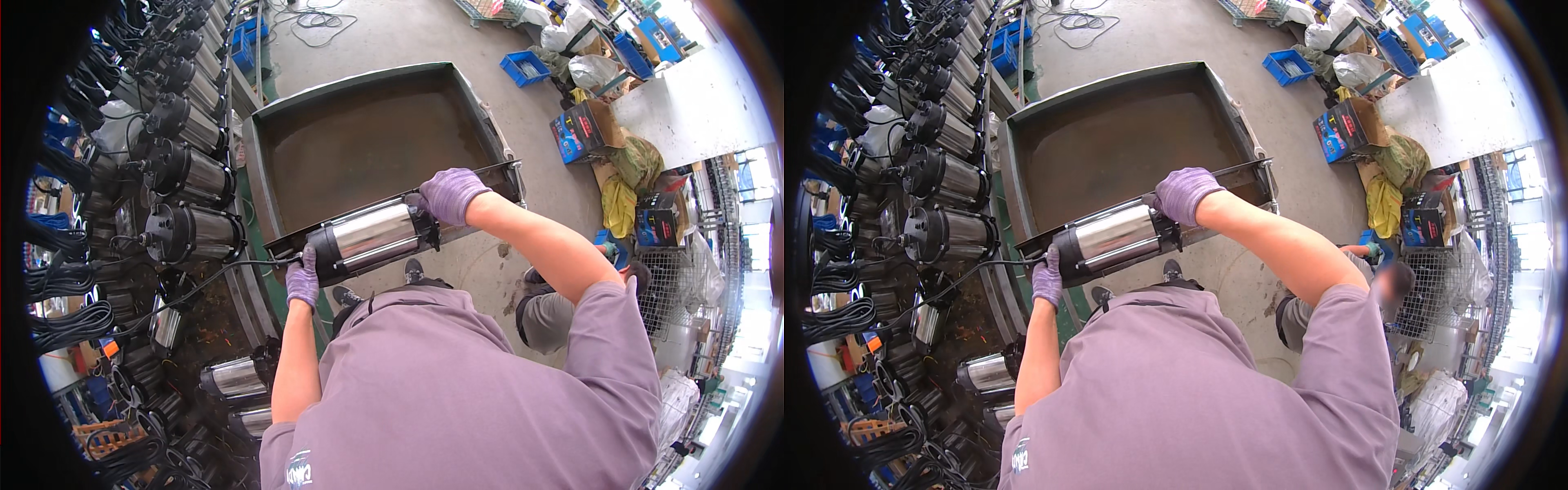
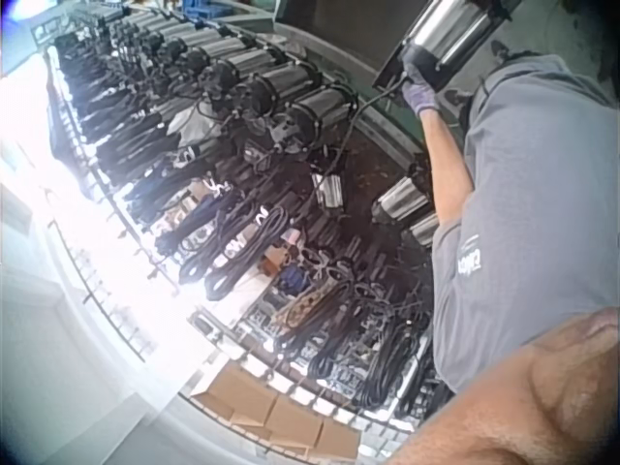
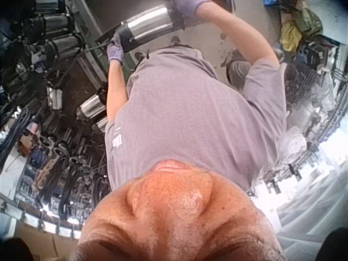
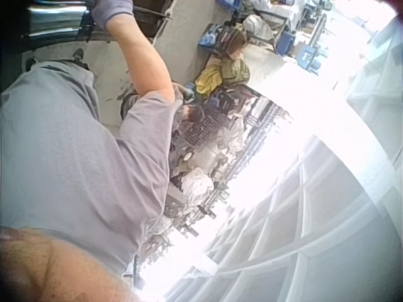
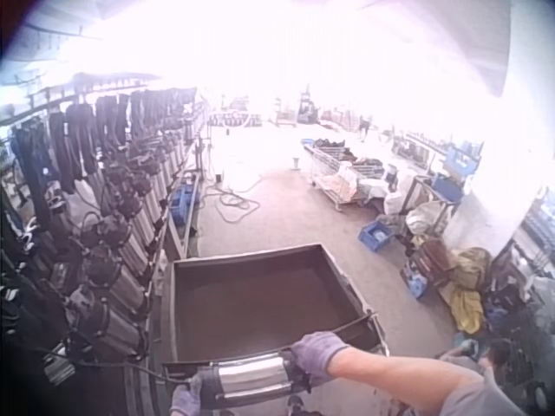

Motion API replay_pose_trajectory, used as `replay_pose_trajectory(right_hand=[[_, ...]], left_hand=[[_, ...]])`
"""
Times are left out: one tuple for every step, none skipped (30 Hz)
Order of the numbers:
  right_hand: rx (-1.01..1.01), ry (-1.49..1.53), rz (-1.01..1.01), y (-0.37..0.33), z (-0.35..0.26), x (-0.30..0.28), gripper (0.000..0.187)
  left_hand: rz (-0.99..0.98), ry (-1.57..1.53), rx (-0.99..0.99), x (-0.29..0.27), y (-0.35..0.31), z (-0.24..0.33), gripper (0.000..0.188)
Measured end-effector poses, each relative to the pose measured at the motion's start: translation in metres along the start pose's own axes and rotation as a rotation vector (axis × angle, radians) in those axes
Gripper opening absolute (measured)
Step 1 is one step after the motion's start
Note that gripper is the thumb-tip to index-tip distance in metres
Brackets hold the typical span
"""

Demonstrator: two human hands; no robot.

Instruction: The operator is submerging industrial water pumps into a testing tank to check for leaks or functionality.

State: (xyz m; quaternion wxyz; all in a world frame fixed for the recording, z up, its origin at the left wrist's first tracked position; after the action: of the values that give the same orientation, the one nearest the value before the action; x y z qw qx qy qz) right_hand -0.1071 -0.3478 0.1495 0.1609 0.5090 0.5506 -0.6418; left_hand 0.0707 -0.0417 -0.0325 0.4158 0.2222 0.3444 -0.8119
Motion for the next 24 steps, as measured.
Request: replay_pose_trajectory(right_hand=[[-0.003, -0.002, 0.004, -0.001, -0.002, -0.002, 0.041], [-0.003, -0.025, 0.001, -0.003, -0.003, -0.002, 0.041], [-0.012, -0.050, 0.005, -0.004, -0.004, -0.002, 0.041], [-0.003, -0.048, 0.001, -0.006, -0.003, -0.001, 0.041], [-0.007, -0.036, 0.060, -0.008, -0.003, -0.004, 0.039], [-0.011, -0.024, 0.120, -0.009, -0.002, -0.008, 0.039], [-0.011, -0.024, 0.120, -0.009, -0.001, -0.006, 0.039], [-0.010, 0.017, 0.125, -0.008, 0.001, -0.006, 0.038], [0.005, 0.061, 0.117, -0.007, 0.003, -0.004, 0.039], [-0.010, 0.059, 0.128, -0.006, 0.003, -0.006, 0.039], [-0.005, 0.068, 0.068, -0.005, 0.005, -0.001, 0.039], [0.001, 0.083, 0.011, -0.004, 0.007, 0.003, 0.039], [0.001, 0.080, 0.007, -0.004, 0.008, 0.002, 0.039], [-0.012, 0.058, -0.010, -0.003, 0.008, 0.001, 0.038], [-0.016, 0.036, -0.029, -0.004, 0.008, 0.001, 0.038], [-0.005, 0.031, -0.039, -0.003, 0.009, 0.001, 0.035], [-0.003, 0.028, -0.039, -0.003, 0.008, 0.000, 0.035], [-0.013, -0.014, -0.078, -0.001, 0.007, 0.002, 0.035], [-0.023, -0.058, -0.116, 0.000, 0.006, 0.006, 0.034], [-0.021, -0.057, -0.115, 0.001, 0.006, 0.006, 0.034], [-0.027, -0.066, -0.104, 0.002, 0.005, 0.007, 0.034], [-0.033, -0.074, -0.092, 0.002, 0.004, 0.009, 0.033], [-0.033, -0.074, -0.091, 0.002, 0.005, 0.012, 0.033], [-0.021, -0.048, -0.013, 0.000, 0.007, 0.008, 0.033]], left_hand=[[-0.002, 0.008, -0.019, 0.000, 0.000, -0.002, 0.103], [-0.007, -0.001, -0.010, 0.001, 0.001, -0.002, 0.103], [-0.004, 0.002, -0.004, 0.001, 0.001, -0.002, 0.103], [0.003, 0.010, -0.002, 0.001, 0.002, -0.003, 0.103], [-0.001, 0.004, 0.003, 0.001, 0.002, -0.003, 0.103], [0.002, 0.009, 0.002, 0.002, 0.003, -0.004, 0.104], [0.006, 0.024, -0.009, 0.001, 0.004, -0.005, 0.104], [0.005, 0.014, 0.001, 0.002, 0.004, -0.005, 0.104], [0.000, 0.021, -0.010, 0.003, 0.004, -0.006, 0.104], [-0.001, 0.038, -0.029, 0.003, 0.005, -0.009, 0.104], [-0.006, 0.028, -0.021, 0.003, 0.005, -0.008, 0.104], [0.000, 0.020, -0.013, 0.003, 0.004, -0.008, 0.103], [0.007, 0.012, -0.004, 0.002, 0.004, -0.007, 0.103], [0.005, 0.014, -0.003, 0.002, 0.004, -0.008, 0.103], [-0.028, 0.029, -0.018, 0.004, 0.004, -0.009, 0.098], [-0.048, 0.048, -0.040, 0.006, 0.004, -0.011, 0.093], [-0.061, 0.044, -0.031, 0.008, 0.004, -0.010, 0.093], [-0.021, 0.026, -0.019, 0.005, 0.004, -0.008, 0.098], [0.016, 0.018, -0.021, 0.002, 0.003, -0.007, 0.103], [0.018, 0.007, -0.006, 0.002, 0.003, -0.005, 0.103], [0.020, 0.009, -0.008, 0.001, 0.002, -0.004, 0.103], [0.025, 0.022, -0.024, 0.000, 0.001, -0.004, 0.103], [0.023, 0.012, -0.009, -0.001, 0.000, -0.001, 0.103], [0.017, 0.025, -0.017, -0.001, -0.001, 0.000, 0.103]])
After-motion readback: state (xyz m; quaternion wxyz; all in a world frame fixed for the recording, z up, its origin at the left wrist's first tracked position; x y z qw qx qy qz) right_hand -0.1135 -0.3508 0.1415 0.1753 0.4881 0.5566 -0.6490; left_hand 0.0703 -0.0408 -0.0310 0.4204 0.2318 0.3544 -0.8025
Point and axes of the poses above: each hand's wrist, its own y-axis towards the middle knuckle, its own x-axis out of the palm, z = x × y, the point moved 9 cm from there along y, towards the middle knuckle, and after that the axes turned 5 degrees about y, right-handed, at the moved point
